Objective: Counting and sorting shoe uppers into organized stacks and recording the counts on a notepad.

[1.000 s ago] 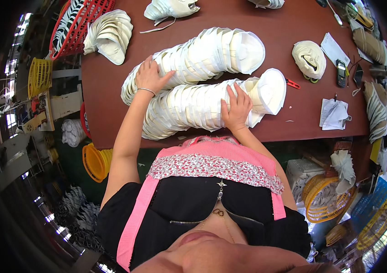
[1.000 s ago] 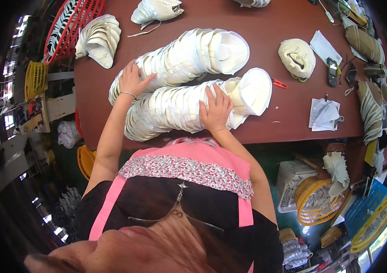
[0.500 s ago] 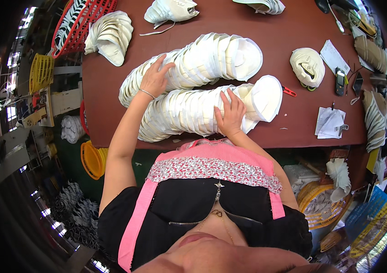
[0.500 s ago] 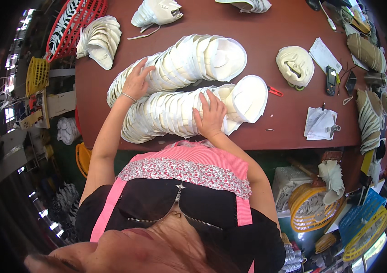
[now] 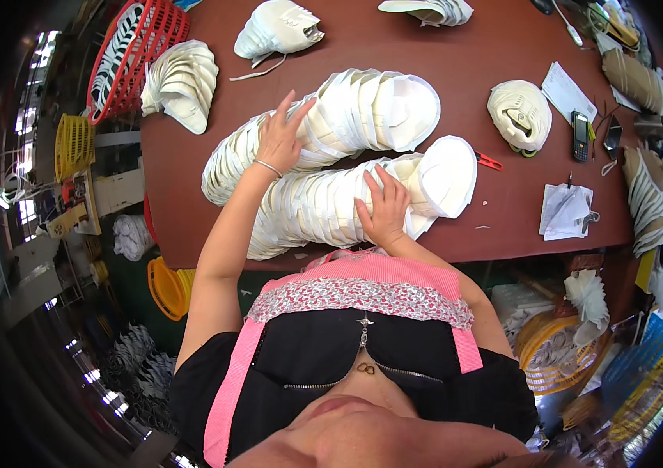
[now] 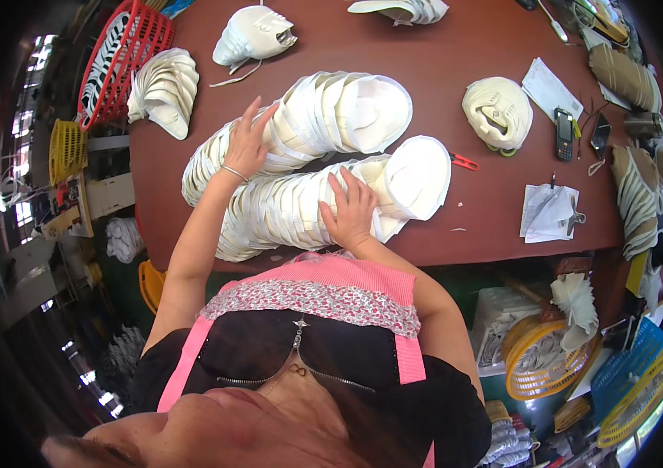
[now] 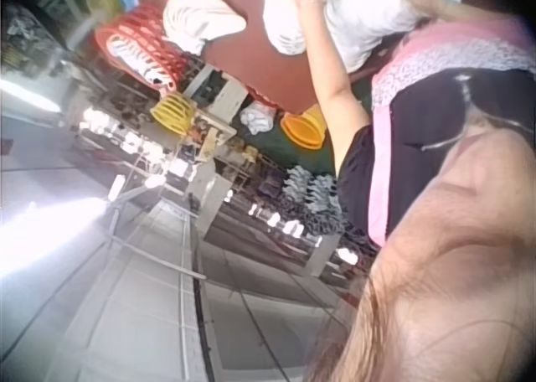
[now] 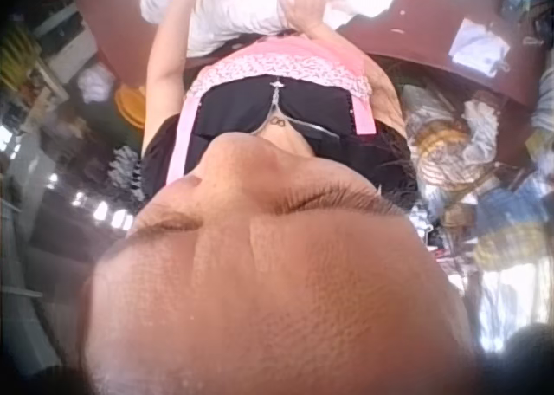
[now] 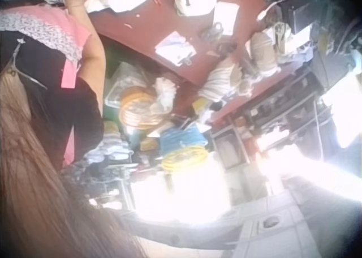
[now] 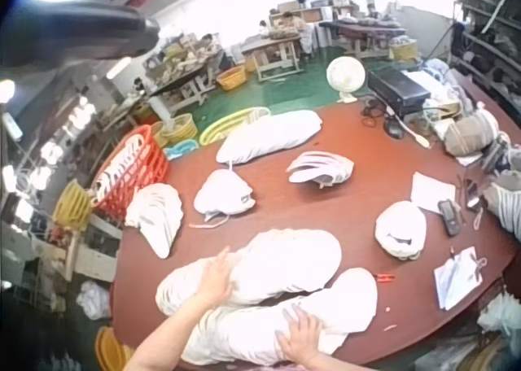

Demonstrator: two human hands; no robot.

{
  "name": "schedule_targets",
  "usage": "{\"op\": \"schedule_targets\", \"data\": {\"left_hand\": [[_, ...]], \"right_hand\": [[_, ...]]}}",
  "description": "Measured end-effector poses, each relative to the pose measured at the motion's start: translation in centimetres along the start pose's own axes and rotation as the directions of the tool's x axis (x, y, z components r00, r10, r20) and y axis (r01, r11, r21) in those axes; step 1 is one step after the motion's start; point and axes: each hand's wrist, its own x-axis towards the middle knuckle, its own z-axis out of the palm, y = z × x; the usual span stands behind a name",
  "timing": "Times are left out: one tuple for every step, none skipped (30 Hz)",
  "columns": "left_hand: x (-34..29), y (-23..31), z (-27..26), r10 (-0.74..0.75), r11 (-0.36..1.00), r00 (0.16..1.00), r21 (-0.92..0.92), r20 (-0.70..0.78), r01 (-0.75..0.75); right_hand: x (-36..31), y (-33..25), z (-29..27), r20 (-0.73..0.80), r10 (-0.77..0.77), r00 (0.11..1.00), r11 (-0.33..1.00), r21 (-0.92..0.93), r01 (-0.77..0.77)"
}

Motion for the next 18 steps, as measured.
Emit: {"op": "schedule_targets", "data": {"left_hand": [[0.4,0.4,-0.2,0.007,1.000,1.000,0.001,0.002,-0.007],[0.9,0.7,-0.3,0.008,0.999,0.998,0.032,0.069,-0.010],[1.3,1.1,-0.4,0.010,0.998,0.991,0.060,0.136,-0.018],[1.7,1.4,-0.6,0.019,0.998,0.990,0.059,0.140,-0.027],[1.9,1.7,-0.8,0.008,0.989,0.992,0.143,0.129,-0.026],[1.8,1.8,-1.0,-0.006,0.973,0.993,0.228,0.118,-0.021],[1.8,1.6,-0.9,-0.001,0.974,0.992,0.227,0.123,-0.027],[1.8,1.3,-0.8,-0.006,0.971,0.998,0.240,0.063,-0.010],[2.1,1.2,-0.8,-0.008,0.968,1.000,0.253,-0.001,0.008],[2.3,1.4,-0.7,-0.001,0.968,1.000,0.252,-0.001,0.002],[2.5,1.9,-0.4,-0.038,0.981,0.996,0.185,-0.075,0.051],[2.8,2.6,-0.4,-0.081,0.989,0.986,0.113,-0.145,0.098],[3.4,3.2,-0.3,-0.077,0.989,0.986,0.112,-0.145,0.093],[4.2,4.0,-0.3,-0.116,0.977,0.981,0.161,-0.156,0.141],[4.8,4.6,-0.2,-0.157,0.959,0.973,0.209,-0.171,0.191],[5.2,5.0,0.0,-0.156,0.959,0.972,0.207,-0.173,0.191],[5.6,5.2,0.3,-0.203,0.946,0.965,0.221,-0.166,0.237],[6.0,5.4,0.4,-0.249,0.930,0.955,0.235,-0.159,0.282]], "right_hand": [[0.0,0.0,0.0,0.004,-0.001,1.000,1.000,0.008,0.001],[0.0,0.0,0.0,-0.001,0.004,1.000,1.000,0.007,-0.004],[-0.1,0.1,-0.1,0.000,0.005,1.000,1.000,0.011,-0.005],[0.0,0.1,-0.1,0.002,0.006,1.000,1.000,0.016,-0.006],[0.1,0.2,-0.2,-0.002,0.014,1.000,1.000,0.013,-0.014],[0.1,0.2,-0.2,-0.005,0.012,1.000,1.000,0.022,-0.012],[0.1,0.1,-0.3,-0.007,0.010,1.000,0.999,0.031,-0.010],[0.0,0.0,-0.4,-0.008,0.017,1.000,0.999,0.030,-0.017],[0.1,0.1,-0.4,-0.005,0.016,1.000,0.999,0.030,-0.016],[0.2,0.1,-0.4,-0.002,0.014,1.000,0.999,0.031,-0.014],[0.3,0.2,-0.4,-0.006,0.017,1.000,0.999,0.028,-0.017],[0.2,0.2,-0.4,-0.002,0.018,1.000,0.999,0.030,-0.018],[0.1,0.1,-0.3,0.001,0.019,1.000,0.999,0.032,-0.019],[0.1,0.1,-0.3,-0.002,0.020,1.000,0.999,0.030,-0.020],[0.1,0.2,-0.3,-0.001,0.016,1.000,0.999,0.040,-0.016],[0.1,0.2,-0.3,0.000,0.011,1.000,0.999,0.049,-0.011],[0.1,0.2,-0.3,-0.002,0.010,1.000,0.999,0.047,-0.010],[0.0,0.2,-0.3,-0.001,0.014,1.000,0.999,0.047,-0.014]]}}
